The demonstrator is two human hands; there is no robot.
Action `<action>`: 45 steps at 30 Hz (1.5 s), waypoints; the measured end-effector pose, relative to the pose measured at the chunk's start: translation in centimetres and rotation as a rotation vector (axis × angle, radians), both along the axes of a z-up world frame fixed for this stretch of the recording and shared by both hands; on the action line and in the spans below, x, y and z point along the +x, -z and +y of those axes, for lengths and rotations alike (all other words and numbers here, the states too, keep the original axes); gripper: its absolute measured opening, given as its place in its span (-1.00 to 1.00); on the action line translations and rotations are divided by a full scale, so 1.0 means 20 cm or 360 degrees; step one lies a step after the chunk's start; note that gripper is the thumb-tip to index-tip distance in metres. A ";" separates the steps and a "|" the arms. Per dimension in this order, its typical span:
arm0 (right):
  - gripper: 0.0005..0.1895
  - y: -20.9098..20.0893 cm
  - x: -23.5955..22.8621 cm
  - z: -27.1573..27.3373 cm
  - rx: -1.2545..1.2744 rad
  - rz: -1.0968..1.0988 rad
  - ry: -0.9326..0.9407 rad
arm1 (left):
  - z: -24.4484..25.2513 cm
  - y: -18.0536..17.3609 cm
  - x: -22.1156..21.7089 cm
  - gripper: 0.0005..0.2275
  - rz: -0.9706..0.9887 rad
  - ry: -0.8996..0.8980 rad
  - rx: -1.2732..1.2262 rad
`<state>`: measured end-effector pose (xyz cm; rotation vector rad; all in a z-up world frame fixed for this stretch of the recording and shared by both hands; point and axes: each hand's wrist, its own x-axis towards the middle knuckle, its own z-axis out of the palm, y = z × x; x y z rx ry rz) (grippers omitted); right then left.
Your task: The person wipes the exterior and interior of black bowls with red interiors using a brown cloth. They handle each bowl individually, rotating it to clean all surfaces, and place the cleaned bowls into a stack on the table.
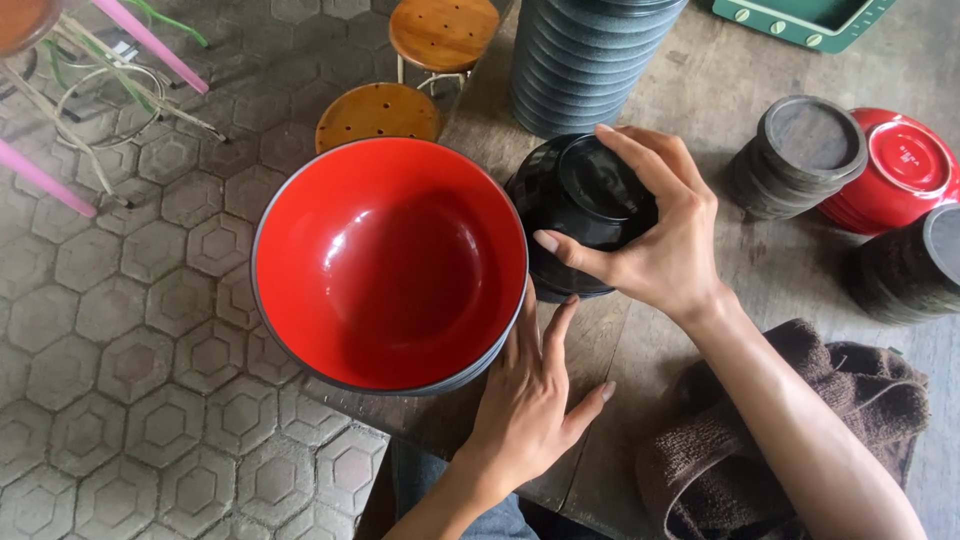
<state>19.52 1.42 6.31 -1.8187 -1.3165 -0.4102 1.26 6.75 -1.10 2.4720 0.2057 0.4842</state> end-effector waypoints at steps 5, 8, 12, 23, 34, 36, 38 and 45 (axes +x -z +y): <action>-0.16 -0.03 0.00 0.00 -0.0011 0.0024 0.0009 | 0.00 0.02 -0.01 -0.22 -0.0030 -0.0074 0.0150; -0.19 -0.03 0.01 0.00 -0.0024 0.0042 0.0026 | 0.00 0.03 -0.01 -0.21 -0.0037 -0.0059 0.0113; -0.28 0.00 0.02 0.01 -0.0024 -0.0020 0.0025 | 0.00 0.03 -0.01 -0.22 -0.0096 -0.0052 0.0120; -0.53 0.00 0.03 0.00 -0.0028 -0.0054 -0.0115 | 0.00 0.00 -0.01 -0.18 0.0059 -0.0207 0.0482; -0.55 -0.01 0.05 -0.01 -0.0046 -0.0075 -0.0142 | 0.00 -0.02 -0.02 -0.18 0.0103 -0.0266 0.0623; -0.54 -0.01 0.06 -0.02 -0.0066 -0.0084 -0.0124 | 0.00 -0.02 -0.02 -0.15 0.0142 -0.0283 0.0712; -0.53 -0.02 0.06 -0.02 -0.0061 -0.0062 -0.0133 | 0.00 -0.02 -0.02 -0.17 0.0132 -0.0258 0.0649; -0.52 -0.04 0.06 -0.05 -0.0053 0.0129 -0.0071 | 0.00 -0.02 -0.01 -0.18 0.0153 -0.0239 0.0660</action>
